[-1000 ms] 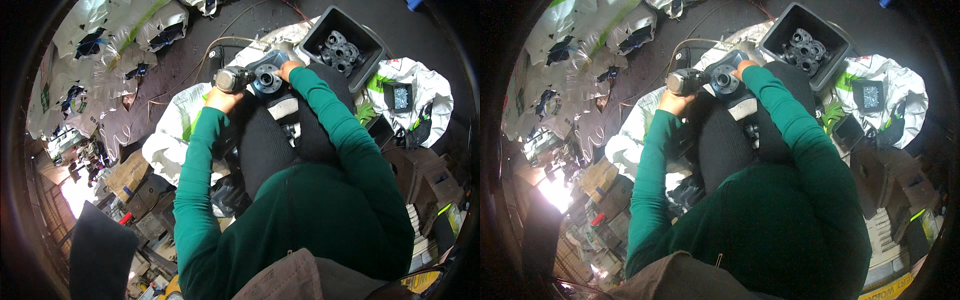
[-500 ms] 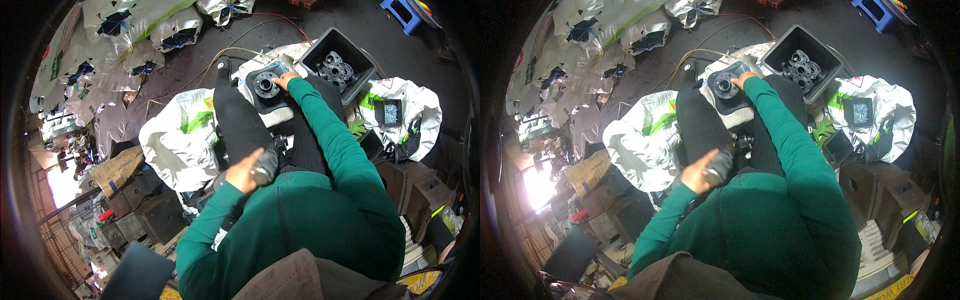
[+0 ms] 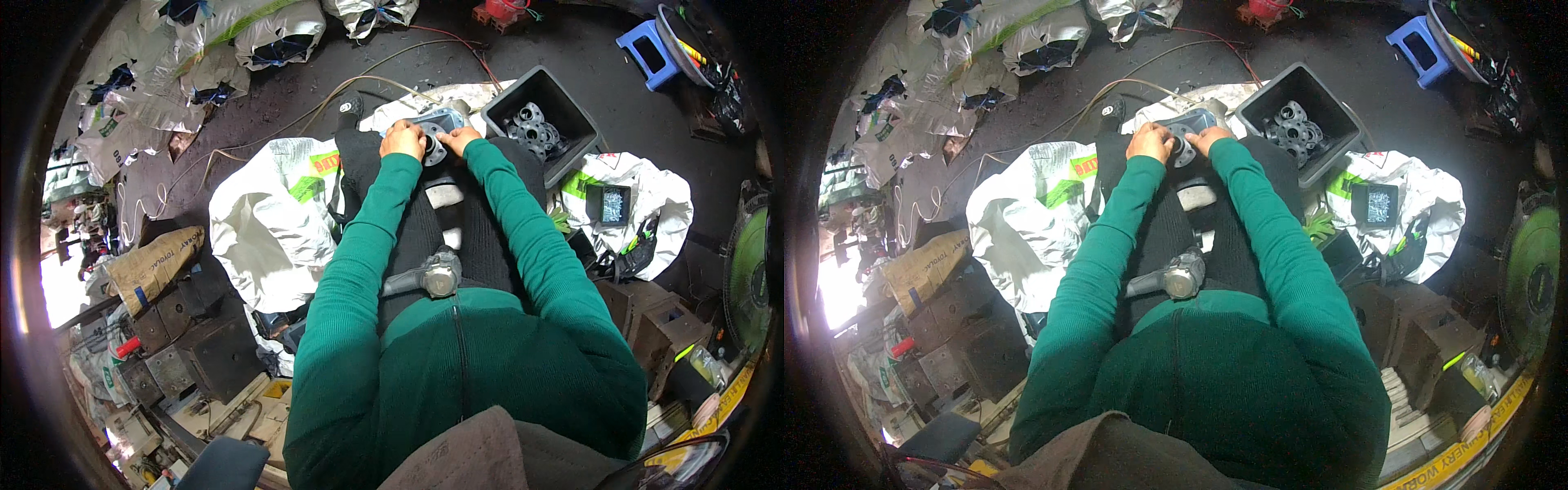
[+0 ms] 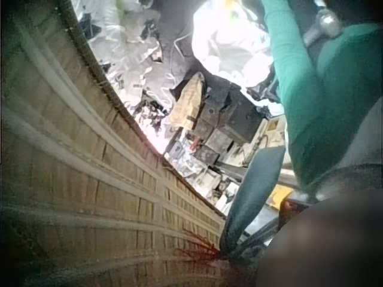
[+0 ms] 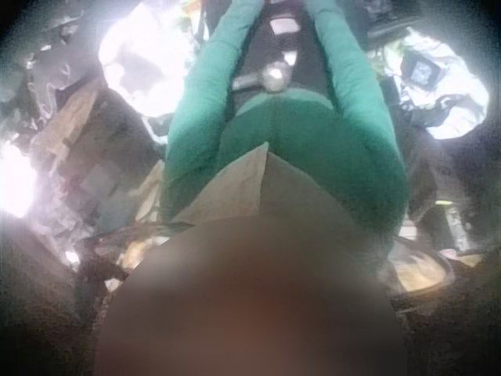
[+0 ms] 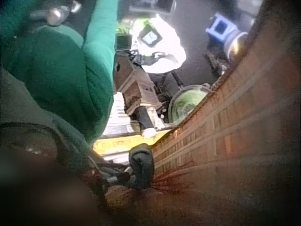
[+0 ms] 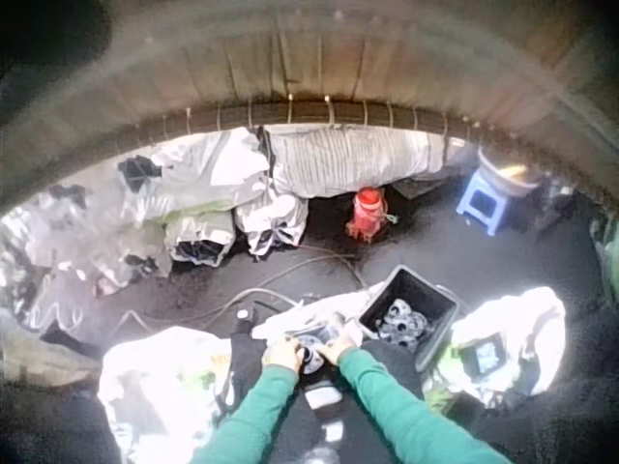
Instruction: The person sits on the floor and uses a cordless drill to fasten screws into a metal mechanical part. They repeatedly pick up screws from a nearby container, align them, and drive them into the part resting on their lap.
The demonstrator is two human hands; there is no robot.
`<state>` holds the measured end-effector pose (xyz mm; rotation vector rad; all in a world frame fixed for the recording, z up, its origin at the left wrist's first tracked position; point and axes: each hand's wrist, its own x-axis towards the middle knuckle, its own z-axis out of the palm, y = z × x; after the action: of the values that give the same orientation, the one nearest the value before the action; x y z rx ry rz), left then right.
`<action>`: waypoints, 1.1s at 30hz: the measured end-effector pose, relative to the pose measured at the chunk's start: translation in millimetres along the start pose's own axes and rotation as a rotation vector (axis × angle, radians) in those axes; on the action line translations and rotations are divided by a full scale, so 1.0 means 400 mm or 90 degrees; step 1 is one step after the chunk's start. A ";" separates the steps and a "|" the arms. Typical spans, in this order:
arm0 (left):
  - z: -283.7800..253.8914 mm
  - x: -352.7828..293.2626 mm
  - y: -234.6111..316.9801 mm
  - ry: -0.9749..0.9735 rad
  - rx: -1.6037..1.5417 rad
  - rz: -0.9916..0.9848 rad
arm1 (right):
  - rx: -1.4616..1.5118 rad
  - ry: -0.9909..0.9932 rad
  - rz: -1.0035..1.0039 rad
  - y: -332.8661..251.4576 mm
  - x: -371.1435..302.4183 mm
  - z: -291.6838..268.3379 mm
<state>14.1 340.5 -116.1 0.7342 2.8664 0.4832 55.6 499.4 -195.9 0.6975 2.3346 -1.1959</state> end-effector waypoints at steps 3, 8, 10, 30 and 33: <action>0.032 -0.007 -0.004 0.005 0.062 0.001 | 0.039 -0.004 -0.011 -0.004 -0.004 0.002; 0.032 -0.009 0.014 -0.008 0.189 0.027 | -0.005 0.036 -0.060 -0.019 -0.011 -0.004; 0.032 -0.002 0.016 -0.025 0.202 0.011 | -0.007 0.067 -0.110 -0.026 -0.017 -0.006; 0.018 0.080 -0.118 -0.216 -0.249 -0.001 | 0.250 -0.011 0.026 -0.052 -0.027 -0.005; 0.028 0.079 -0.090 -0.155 -0.130 -0.021 | 0.249 -0.010 0.043 -0.047 -0.018 0.002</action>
<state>-27.1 329.3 -140.9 0.6596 2.5540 0.6250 50.1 487.5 -180.6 0.8827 2.0638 -1.6404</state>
